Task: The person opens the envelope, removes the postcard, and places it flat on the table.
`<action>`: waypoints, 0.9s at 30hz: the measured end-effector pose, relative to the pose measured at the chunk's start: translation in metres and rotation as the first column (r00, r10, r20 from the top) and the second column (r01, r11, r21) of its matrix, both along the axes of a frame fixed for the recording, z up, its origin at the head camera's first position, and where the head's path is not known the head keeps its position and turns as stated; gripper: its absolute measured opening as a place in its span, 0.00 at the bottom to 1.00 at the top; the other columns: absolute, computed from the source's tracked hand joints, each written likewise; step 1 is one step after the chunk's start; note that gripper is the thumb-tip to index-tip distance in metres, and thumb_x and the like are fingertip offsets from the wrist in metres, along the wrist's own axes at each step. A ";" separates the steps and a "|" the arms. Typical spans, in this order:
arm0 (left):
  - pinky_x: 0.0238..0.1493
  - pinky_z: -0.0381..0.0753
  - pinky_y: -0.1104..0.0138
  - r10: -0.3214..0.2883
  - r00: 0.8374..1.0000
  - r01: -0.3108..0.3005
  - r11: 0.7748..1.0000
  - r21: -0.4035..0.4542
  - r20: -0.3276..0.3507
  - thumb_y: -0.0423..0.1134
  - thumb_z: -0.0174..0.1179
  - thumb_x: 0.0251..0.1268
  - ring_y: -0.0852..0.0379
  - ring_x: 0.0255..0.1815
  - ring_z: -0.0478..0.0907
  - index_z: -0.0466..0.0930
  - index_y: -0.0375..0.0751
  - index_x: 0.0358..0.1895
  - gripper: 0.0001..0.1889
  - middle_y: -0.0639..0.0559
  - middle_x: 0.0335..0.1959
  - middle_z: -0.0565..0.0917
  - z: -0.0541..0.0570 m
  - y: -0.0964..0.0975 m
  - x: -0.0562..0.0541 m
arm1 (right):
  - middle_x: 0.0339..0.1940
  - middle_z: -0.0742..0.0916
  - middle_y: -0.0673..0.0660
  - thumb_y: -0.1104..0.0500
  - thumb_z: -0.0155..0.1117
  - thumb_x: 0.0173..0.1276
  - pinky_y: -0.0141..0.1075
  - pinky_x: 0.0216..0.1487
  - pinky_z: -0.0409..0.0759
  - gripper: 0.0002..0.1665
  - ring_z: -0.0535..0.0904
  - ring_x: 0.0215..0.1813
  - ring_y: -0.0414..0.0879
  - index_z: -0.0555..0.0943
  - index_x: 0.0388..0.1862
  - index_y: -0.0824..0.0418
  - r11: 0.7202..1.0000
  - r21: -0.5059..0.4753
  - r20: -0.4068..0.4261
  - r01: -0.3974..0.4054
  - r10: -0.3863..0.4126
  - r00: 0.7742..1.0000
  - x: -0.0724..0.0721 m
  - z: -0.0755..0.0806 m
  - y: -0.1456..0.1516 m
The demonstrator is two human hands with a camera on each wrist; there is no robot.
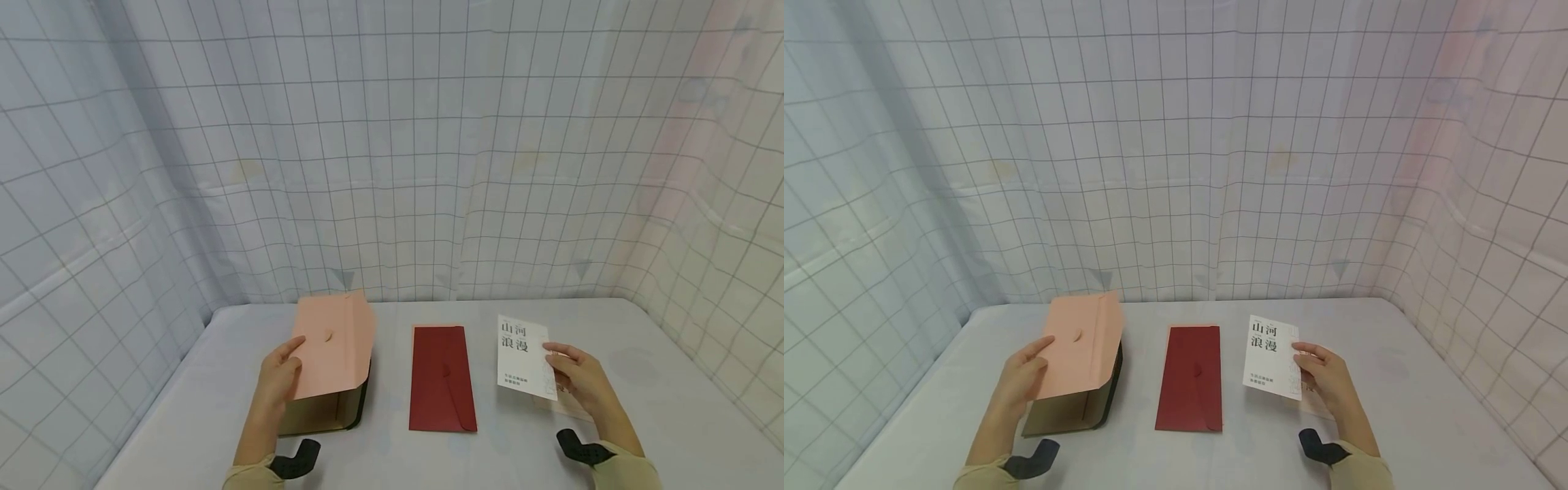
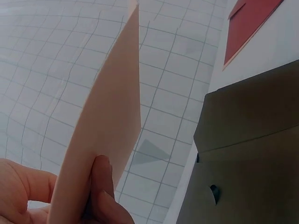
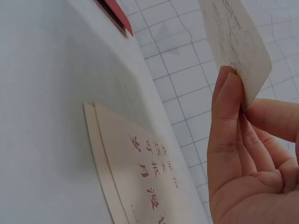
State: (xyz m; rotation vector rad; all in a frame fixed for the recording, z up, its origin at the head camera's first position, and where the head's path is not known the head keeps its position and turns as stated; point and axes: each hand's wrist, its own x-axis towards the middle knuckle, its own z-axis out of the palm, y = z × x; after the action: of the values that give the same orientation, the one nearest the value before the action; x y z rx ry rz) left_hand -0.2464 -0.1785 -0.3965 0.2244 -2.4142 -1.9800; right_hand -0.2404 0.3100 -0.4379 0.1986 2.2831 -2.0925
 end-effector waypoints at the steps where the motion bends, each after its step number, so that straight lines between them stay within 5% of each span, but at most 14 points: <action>1: 0.69 0.53 0.52 -0.002 1.000 0.002 1.000 0.005 0.005 0.25 0.36 0.61 0.43 0.72 0.48 0.57 0.32 0.70 0.29 0.34 0.75 0.49 0.000 -0.001 0.000 | 0.34 0.83 0.35 0.54 0.58 0.68 0.27 0.35 0.77 0.23 0.80 0.36 0.33 0.72 0.60 0.59 1.000 -0.003 0.001 0.001 -0.001 1.000 0.000 0.000 0.001; 12: 0.65 0.59 0.53 0.005 0.999 -0.004 1.000 -0.026 0.039 0.26 0.38 0.62 0.44 0.70 0.49 0.57 0.34 0.70 0.29 0.34 0.75 0.48 0.000 -0.012 0.001 | 0.35 0.83 0.34 0.55 0.57 0.69 0.27 0.38 0.79 0.24 0.81 0.38 0.33 0.71 0.62 0.61 1.000 -0.015 0.003 0.006 -0.006 1.000 0.000 -0.003 0.007; 21: 0.47 0.64 0.71 0.006 0.998 -0.003 0.998 -0.057 0.055 0.26 0.38 0.62 0.45 0.66 0.54 0.58 0.34 0.70 0.29 0.33 0.74 0.52 -0.001 -0.017 0.001 | 0.34 0.84 0.34 0.55 0.59 0.67 0.27 0.37 0.79 0.16 0.81 0.37 0.33 0.76 0.54 0.50 0.999 -0.035 0.010 0.013 -0.012 1.000 0.000 -0.006 0.009; 27: 0.51 0.63 0.70 0.016 0.998 -0.013 0.998 -0.063 0.057 0.26 0.38 0.59 0.45 0.67 0.52 0.58 0.32 0.69 0.30 0.33 0.74 0.52 -0.003 -0.021 0.001 | 0.35 0.84 0.34 0.54 0.59 0.68 0.26 0.39 0.79 0.12 0.81 0.38 0.32 0.77 0.50 0.46 0.998 -0.056 0.007 0.010 -0.010 1.000 0.002 -0.005 0.013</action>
State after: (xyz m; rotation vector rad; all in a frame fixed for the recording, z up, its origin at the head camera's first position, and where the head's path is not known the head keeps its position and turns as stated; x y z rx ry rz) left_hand -0.2458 -0.1990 -0.3993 0.3008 -2.4968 -1.9148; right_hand -0.2387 0.3226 -0.4427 0.2151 2.2206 -2.1547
